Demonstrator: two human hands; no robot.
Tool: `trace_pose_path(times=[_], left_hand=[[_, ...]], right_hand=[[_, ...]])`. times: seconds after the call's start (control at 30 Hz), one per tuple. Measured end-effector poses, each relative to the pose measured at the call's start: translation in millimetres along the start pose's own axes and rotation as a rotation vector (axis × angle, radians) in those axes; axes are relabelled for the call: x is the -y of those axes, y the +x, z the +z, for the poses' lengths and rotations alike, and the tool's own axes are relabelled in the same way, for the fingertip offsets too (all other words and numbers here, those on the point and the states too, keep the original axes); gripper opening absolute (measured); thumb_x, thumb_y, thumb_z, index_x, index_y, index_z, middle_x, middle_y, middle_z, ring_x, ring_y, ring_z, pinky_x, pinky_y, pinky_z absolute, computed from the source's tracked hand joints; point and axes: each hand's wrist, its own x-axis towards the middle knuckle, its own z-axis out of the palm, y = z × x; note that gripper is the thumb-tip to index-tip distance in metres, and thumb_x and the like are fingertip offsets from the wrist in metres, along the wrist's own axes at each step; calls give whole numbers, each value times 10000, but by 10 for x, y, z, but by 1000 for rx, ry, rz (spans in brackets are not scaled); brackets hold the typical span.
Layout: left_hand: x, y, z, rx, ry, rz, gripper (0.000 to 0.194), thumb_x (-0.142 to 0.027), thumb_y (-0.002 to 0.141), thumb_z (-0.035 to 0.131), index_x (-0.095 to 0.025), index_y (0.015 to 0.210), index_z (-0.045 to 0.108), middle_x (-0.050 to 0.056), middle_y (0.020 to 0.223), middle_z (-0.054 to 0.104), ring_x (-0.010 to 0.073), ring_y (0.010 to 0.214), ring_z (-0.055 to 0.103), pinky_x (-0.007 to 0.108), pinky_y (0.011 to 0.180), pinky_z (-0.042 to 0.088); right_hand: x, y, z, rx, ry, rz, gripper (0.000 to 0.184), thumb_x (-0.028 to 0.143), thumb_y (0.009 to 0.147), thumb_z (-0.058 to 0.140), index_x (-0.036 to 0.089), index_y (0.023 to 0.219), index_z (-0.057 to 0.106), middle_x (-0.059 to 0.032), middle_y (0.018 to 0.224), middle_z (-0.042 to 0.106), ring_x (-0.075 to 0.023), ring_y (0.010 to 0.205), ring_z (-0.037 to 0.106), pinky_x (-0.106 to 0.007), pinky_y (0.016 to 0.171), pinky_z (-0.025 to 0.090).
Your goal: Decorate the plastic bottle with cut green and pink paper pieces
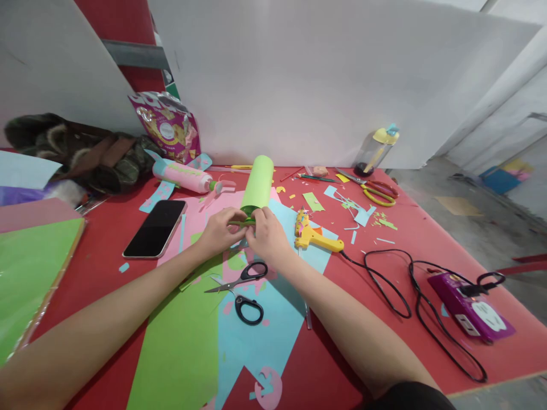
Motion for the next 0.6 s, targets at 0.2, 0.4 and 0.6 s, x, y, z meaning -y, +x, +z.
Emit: trace_pose_path(times=[0.2,0.4,0.6], left_hand=[[2,-6,5,-5,-28,-20,143,-150,634,542,-172,774,527,35,774,598,157,731,589,270,617,510],[-1,-9,3,-12,-55,-44,138,-166,629,554,-163,765,532,41,770,594,165,741,586,294,658,511],[30,-32,10,-21,-118,-84,138,-186,643,553,-150,775,531,44,775,584,148,716,593,286,654,522]], right_hand=[[2,-10,-10,-11,14,-13,125,142,719,424,171,827,480,-86,830,524,-211,769,521,-332,699,441],[-1,-6,-11,-1,24,-18,139,126,708,422,163,827,484,-92,823,526,-215,778,526,-334,707,446],[-35,-10,3,-27,51,-58,146,124,705,424,152,831,490,-93,811,537,-207,761,536,-334,697,456]])
